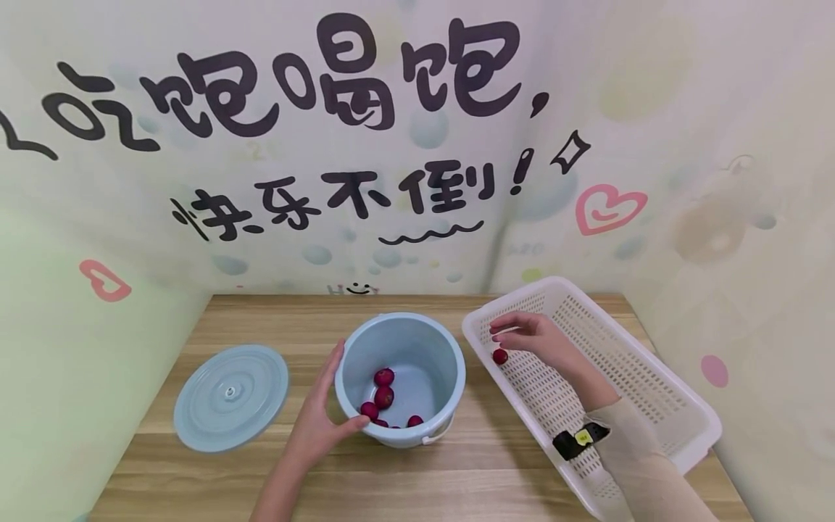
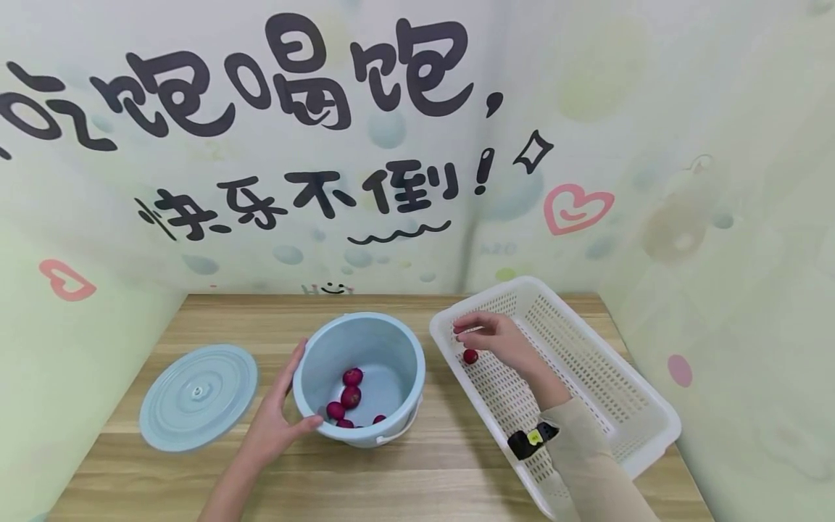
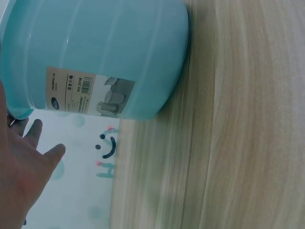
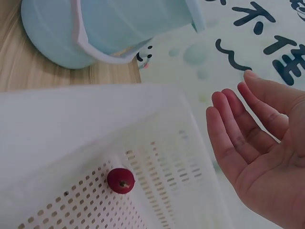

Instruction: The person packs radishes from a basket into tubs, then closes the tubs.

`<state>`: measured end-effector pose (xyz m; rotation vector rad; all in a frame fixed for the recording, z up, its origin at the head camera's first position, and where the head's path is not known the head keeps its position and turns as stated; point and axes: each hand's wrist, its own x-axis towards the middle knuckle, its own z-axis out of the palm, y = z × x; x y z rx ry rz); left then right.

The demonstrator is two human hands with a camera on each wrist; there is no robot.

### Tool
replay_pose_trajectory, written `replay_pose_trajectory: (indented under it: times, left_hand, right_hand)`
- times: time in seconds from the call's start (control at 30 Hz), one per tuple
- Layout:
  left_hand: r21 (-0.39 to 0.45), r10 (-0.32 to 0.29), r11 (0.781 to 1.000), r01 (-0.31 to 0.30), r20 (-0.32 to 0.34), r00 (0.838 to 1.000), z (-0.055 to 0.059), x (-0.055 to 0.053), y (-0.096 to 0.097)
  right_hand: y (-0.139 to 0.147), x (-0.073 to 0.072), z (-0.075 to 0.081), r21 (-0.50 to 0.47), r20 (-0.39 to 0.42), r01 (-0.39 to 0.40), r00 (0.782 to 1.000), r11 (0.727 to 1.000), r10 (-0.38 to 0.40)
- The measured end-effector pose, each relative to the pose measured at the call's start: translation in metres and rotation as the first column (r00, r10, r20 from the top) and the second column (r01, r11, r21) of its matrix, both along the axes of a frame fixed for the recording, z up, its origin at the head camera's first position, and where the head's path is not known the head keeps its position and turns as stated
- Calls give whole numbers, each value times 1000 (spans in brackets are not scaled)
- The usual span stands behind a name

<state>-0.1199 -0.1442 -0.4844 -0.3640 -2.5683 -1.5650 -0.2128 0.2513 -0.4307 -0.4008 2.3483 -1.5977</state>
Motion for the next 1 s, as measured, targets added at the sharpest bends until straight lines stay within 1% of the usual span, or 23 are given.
replay_pose_trajectory:
  times: [0.13,0.2,0.47,0.67,0.8,1.0]
  left_hand:
    - [1,-12,1000,12,-25,1000,0,1,-1]
    - [4,-12,1000,12,-26,1000,0,1,-1]
    - [3,-13,1000,13,-10,1000,2,2,0]
    - [-4,-8,1000,8,1,1000,2,1,0]
    - [-6,-5,1000,5,1,1000,2,2,0]
    - [-3,-6,1000,6,-11,1000,3,2,0]
  right_hand:
    - [7,-6,-8,-7,1,4,1000,1000,-4]
    - [10,-8,-12,-11,6,7,1000,1000,-7]
    - [23,-17,-28,12,24,14,1000,1000,-15]
    - [31,-23,-46,32,65,49,997,998,-51]
    - [34,-25,-57,43,82,66,994,997,-70]
    - [36,-26,-72,91,109,82,990,992,-92]
